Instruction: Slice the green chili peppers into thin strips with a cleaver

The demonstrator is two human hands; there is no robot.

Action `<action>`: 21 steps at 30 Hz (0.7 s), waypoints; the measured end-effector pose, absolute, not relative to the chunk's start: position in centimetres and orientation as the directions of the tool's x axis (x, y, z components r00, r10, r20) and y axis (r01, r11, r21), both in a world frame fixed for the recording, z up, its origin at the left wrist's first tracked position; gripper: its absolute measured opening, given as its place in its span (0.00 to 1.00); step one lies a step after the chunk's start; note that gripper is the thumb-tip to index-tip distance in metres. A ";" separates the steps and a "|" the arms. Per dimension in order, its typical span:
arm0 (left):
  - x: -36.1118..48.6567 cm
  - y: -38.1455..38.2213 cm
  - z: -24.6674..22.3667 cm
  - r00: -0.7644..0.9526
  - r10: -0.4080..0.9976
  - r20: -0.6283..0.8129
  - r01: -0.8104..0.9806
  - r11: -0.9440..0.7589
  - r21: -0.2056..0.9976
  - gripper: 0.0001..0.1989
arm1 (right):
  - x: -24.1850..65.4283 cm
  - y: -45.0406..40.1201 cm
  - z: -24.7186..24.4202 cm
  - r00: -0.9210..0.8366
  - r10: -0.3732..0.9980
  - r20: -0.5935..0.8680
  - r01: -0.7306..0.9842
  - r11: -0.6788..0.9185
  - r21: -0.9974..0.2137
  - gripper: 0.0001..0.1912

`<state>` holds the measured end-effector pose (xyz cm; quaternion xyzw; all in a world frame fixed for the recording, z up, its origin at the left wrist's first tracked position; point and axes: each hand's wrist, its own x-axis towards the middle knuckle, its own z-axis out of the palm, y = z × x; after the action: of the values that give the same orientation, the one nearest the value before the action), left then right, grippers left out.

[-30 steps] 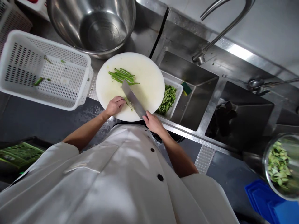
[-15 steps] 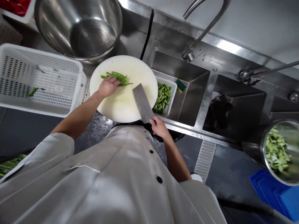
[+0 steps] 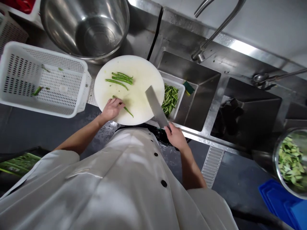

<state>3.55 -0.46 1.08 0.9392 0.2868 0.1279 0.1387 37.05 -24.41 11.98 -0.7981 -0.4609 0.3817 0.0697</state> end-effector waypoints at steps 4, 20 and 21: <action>4.0 -1.2 -0.8 0.742 0.639 0.200 0.550 -0.752 0.364 0.16 | 34.3 -23.0 13.0 0.155 0.766 -0.624 0.895 -0.376 -0.240 0.19; 3.9 -1.0 -1.7 0.742 0.639 0.203 0.521 -0.740 0.427 0.19 | 27.7 -19.3 15.6 -0.004 0.668 -0.744 0.943 -0.245 -0.225 0.18; 3.9 -1.0 -1.7 0.741 0.639 0.207 0.518 -0.739 0.430 0.19 | 27.4 -18.8 15.5 -0.003 0.675 -0.738 0.943 -0.244 -0.228 0.18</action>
<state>3.94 -0.99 -1.72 0.9164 0.3155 0.1731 0.1752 27.39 -18.82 15.46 -0.6850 -0.5904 0.3912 -0.1711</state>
